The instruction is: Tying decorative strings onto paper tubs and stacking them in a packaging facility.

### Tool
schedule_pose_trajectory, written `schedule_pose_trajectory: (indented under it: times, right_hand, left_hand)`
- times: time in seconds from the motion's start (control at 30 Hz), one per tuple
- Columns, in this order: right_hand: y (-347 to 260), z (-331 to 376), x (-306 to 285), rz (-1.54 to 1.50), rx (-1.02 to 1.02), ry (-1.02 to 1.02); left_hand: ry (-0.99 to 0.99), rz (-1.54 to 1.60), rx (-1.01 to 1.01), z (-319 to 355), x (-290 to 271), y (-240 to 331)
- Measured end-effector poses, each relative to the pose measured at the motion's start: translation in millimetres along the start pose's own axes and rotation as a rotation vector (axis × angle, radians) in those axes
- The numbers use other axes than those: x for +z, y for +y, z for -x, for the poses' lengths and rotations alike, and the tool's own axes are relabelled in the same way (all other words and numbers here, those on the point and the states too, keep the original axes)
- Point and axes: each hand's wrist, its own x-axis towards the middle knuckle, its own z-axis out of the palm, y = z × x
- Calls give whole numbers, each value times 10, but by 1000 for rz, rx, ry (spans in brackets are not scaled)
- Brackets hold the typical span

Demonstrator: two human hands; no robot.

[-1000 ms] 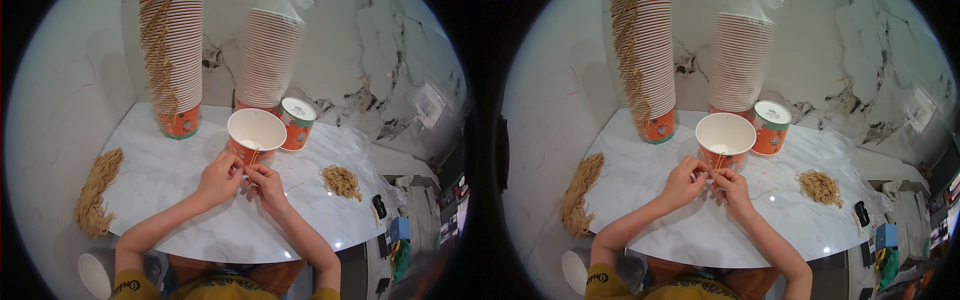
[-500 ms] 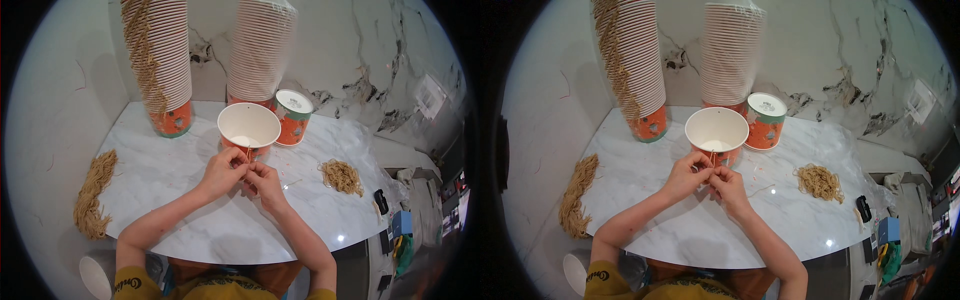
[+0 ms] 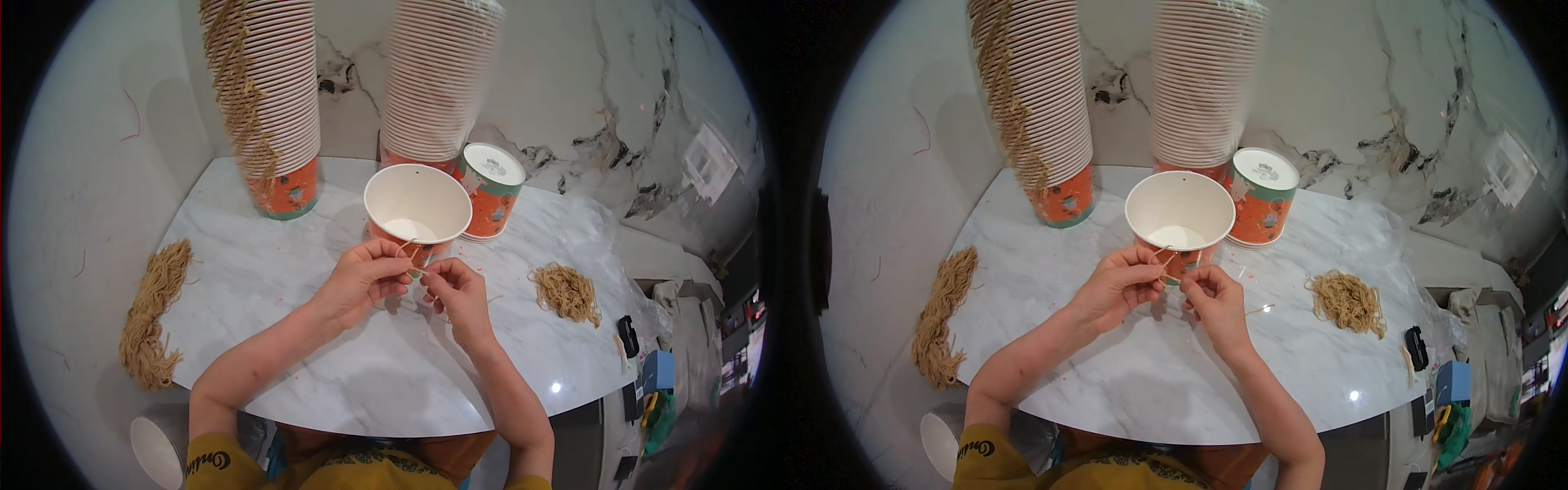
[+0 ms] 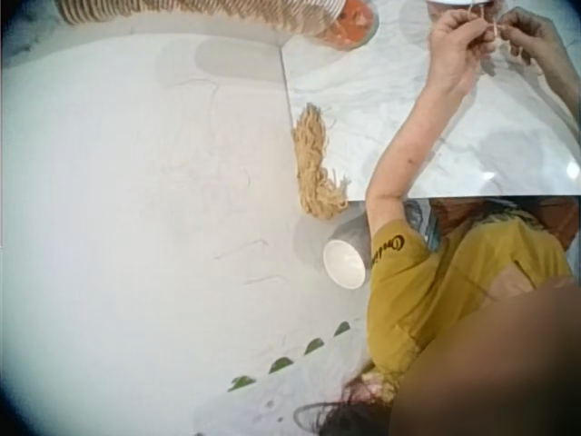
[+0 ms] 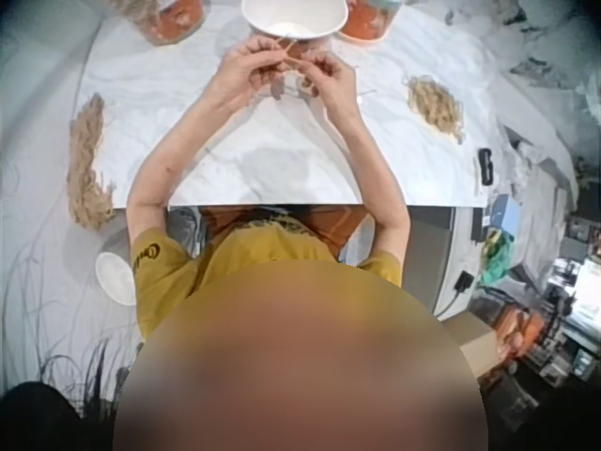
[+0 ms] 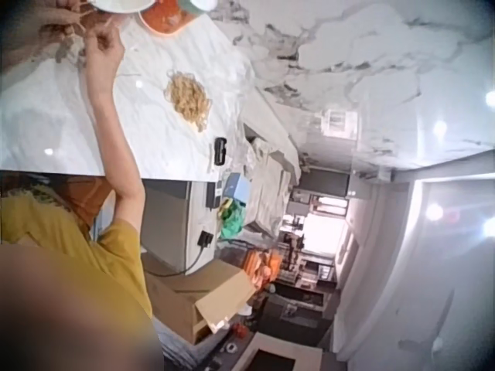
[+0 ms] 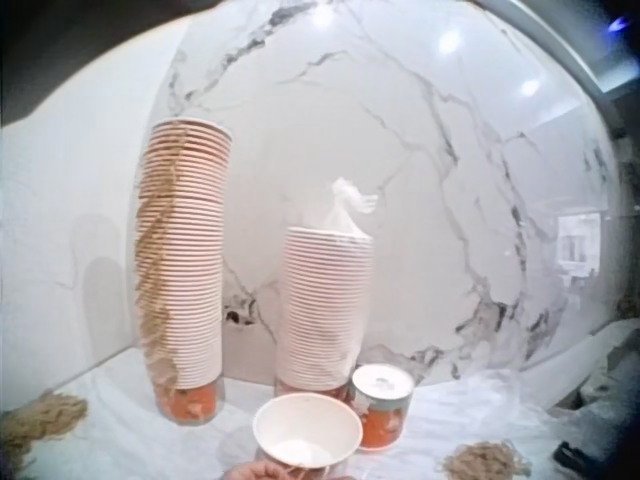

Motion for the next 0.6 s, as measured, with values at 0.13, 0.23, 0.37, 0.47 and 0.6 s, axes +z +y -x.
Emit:
schedule_pose_trajectory:
  times: [0.13,0.23,0.37,0.47,0.6]
  right_hand:
    - [66,99,125,-154,-28,-31]
    - [119,151,173,-198,-98,27]
    - [173,149,212,-301,-122,11]
    - [149,122,174,-239,-237,136]
    - [41,-56,-64,-203,-430,352]
  left_hand:
    - [-33,97,-30,-2,15,-65]
    - [-47,126,-63,-17,27,-100]
    - [-14,108,-87,-34,-19,-111]
    - [-1,107,-84,-30,3,-96]
    - [2,76,-66,0,17,-65]
